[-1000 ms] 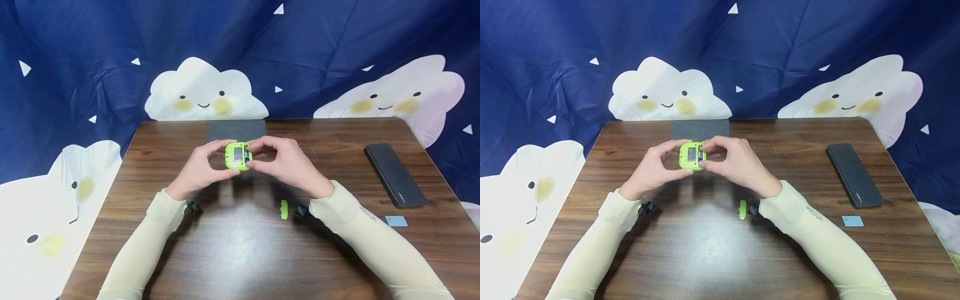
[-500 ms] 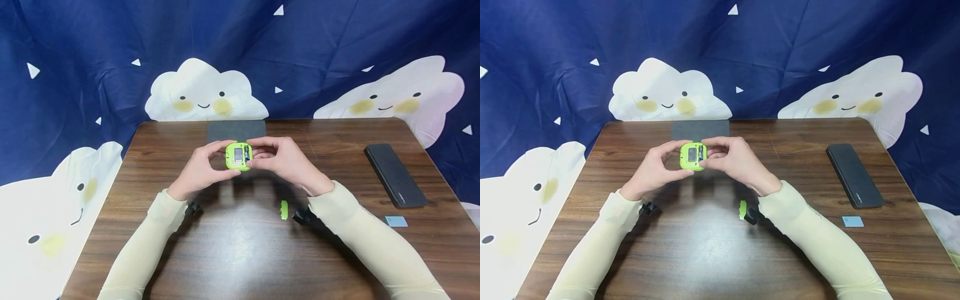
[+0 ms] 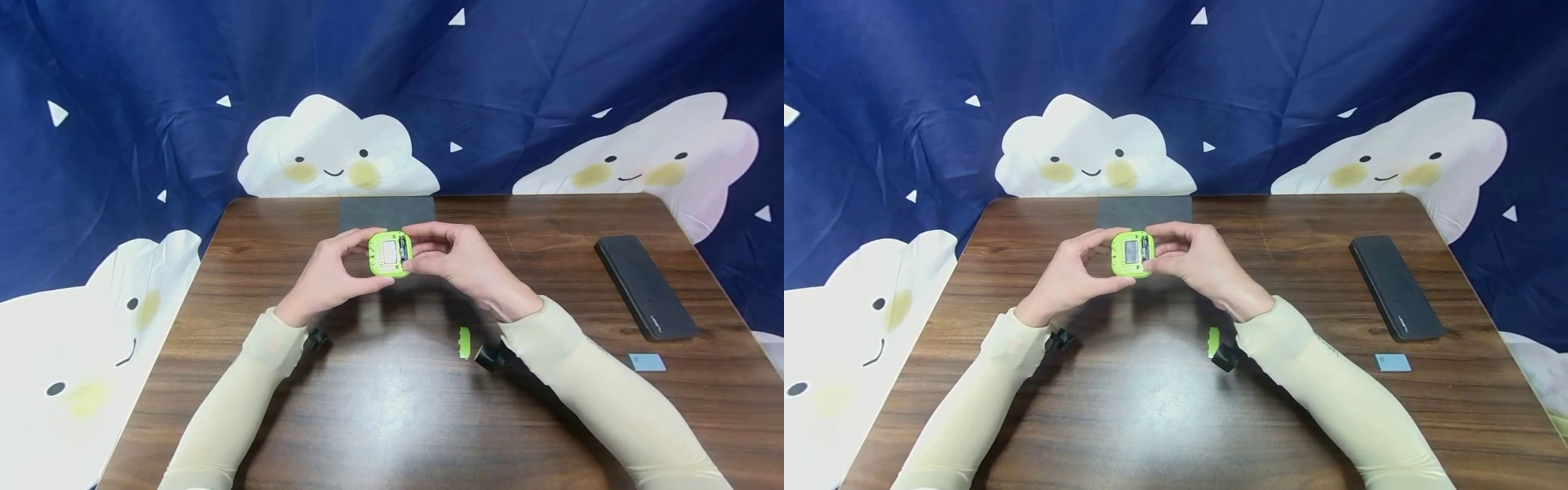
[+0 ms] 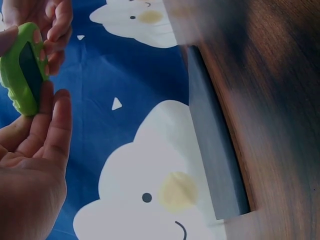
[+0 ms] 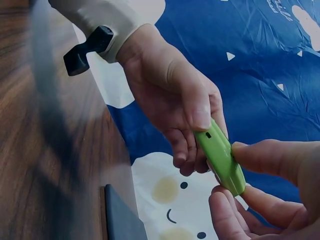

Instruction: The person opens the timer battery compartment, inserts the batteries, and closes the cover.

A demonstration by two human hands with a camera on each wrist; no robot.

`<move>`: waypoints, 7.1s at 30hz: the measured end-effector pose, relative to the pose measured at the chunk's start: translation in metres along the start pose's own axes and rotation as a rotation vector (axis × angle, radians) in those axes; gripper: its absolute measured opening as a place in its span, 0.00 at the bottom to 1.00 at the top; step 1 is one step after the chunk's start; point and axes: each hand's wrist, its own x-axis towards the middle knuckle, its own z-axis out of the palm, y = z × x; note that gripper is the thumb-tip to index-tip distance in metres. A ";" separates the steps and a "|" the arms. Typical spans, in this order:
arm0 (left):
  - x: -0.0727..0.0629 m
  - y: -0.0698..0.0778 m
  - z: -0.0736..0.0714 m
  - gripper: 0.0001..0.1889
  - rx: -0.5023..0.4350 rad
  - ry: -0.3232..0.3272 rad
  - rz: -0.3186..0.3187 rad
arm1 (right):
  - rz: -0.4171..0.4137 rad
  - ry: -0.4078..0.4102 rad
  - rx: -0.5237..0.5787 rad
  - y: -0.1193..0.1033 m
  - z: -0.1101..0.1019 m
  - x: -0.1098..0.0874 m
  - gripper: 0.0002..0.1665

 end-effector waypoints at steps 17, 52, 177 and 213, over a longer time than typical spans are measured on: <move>0.000 -0.004 0.001 0.37 0.011 -0.001 0.022 | 0.041 0.023 0.063 0.000 0.009 0.000 0.35; -0.001 0.003 -0.010 0.36 -0.031 0.012 -0.016 | 0.091 -0.017 -0.565 0.076 -0.051 -0.067 0.33; 0.000 0.002 0.007 0.37 -0.061 -0.005 0.022 | -0.195 -0.049 -0.194 0.010 -0.018 -0.008 0.30; -0.002 0.002 0.007 0.37 -0.135 0.007 0.010 | -0.238 -0.087 -0.312 0.002 -0.019 -0.008 0.39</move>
